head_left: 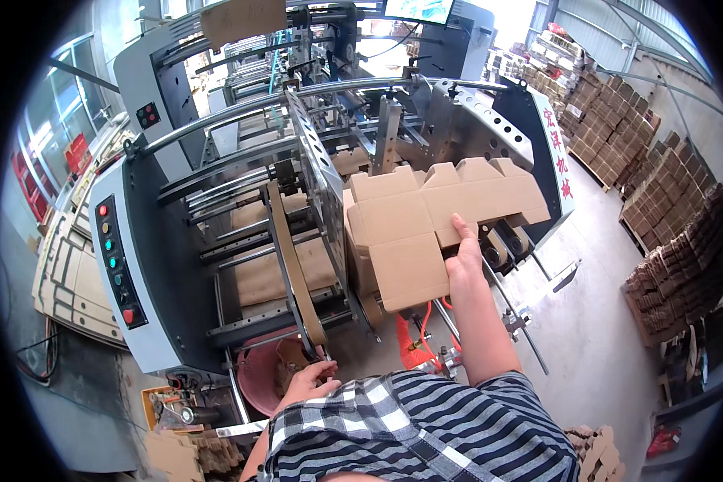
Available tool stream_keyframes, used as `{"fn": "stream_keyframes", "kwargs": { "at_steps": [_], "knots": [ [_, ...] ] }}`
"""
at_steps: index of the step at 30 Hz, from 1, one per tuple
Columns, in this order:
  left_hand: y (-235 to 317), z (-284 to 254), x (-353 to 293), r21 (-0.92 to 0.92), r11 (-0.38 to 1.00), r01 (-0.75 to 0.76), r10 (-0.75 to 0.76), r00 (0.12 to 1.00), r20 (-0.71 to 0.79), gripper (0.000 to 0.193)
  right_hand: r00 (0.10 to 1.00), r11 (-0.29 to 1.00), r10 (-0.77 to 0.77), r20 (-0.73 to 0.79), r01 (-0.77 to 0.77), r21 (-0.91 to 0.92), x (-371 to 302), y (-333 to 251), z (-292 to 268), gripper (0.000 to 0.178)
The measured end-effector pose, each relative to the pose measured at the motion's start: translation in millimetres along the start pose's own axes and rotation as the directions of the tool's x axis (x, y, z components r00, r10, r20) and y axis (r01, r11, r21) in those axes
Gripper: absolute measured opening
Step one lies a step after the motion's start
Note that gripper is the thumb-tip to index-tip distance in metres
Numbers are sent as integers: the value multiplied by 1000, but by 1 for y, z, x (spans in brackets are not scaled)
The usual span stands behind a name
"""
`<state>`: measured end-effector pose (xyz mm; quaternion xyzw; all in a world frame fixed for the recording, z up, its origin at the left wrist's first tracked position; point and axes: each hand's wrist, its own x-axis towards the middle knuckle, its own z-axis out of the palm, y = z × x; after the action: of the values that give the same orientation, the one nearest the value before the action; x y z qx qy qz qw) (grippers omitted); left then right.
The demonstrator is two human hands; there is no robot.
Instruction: The person repeatedly picks up flat cardboard pieces from a stack, folds them into box shapes, and places them into a machine. The person then removes the formed boxes from the machine and stacks them nearby.
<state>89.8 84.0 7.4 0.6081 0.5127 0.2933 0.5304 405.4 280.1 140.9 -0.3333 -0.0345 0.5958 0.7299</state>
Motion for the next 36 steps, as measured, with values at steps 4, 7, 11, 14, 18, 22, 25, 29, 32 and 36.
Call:
{"fn": "stream_keyframes", "kwargs": {
  "at_steps": [4, 7, 11, 14, 18, 22, 25, 29, 32, 36],
  "knots": [
    [3, -3, 3, 58, 996, -62, 61, 998, 24, 48, 1000, 999, 2, -12, -2, -37, 19, 8, 1, 57],
    [-2, -4, 1, 61, 996, -68, 67, 997, 26, 48, 999, 999, 46, 5, -46, -3, 24, 8, 3, 60],
    [-10, -3, 1, -36, 999, -40, 41, 999, 13, 46, 1000, 1000, -5, -16, 5, -18, 32, 18, -4, 53],
    [-14, -2, 3, -59, 998, -30, 30, 1000, 8, 46, 1000, 998, -3, -11, 2, -68, 27, 19, -13, 57],
    [-17, -3, 4, -53, 998, -18, 18, 1000, 11, 47, 998, 993, 55, 4, -54, -101, 22, 11, -10, 56],
    [-20, -3, 8, -22, 999, -35, 35, 999, 27, 47, 998, 993, 64, 26, -61, -100, 47, 7, -12, 54],
    [-22, -4, 6, -15, 999, -31, 32, 999, 30, 48, 999, 987, 47, 6, -46, -154, 60, 11, -2, 53],
    [-18, -4, 5, 6, 1000, 13, -14, 999, 37, 48, 996, 983, 92, -6, -92, -159, 77, 13, 9, 51],
    [-17, -4, 5, -9, 1000, 2, -1, 999, 39, 49, 993, 982, 112, -30, -116, -150, 88, 16, 21, 49],
    [-21, -5, 7, -29, 1000, -5, 6, 999, 42, 49, 995, 983, 82, -53, -89, -159, 102, 27, 37, 47]
  ]
}}
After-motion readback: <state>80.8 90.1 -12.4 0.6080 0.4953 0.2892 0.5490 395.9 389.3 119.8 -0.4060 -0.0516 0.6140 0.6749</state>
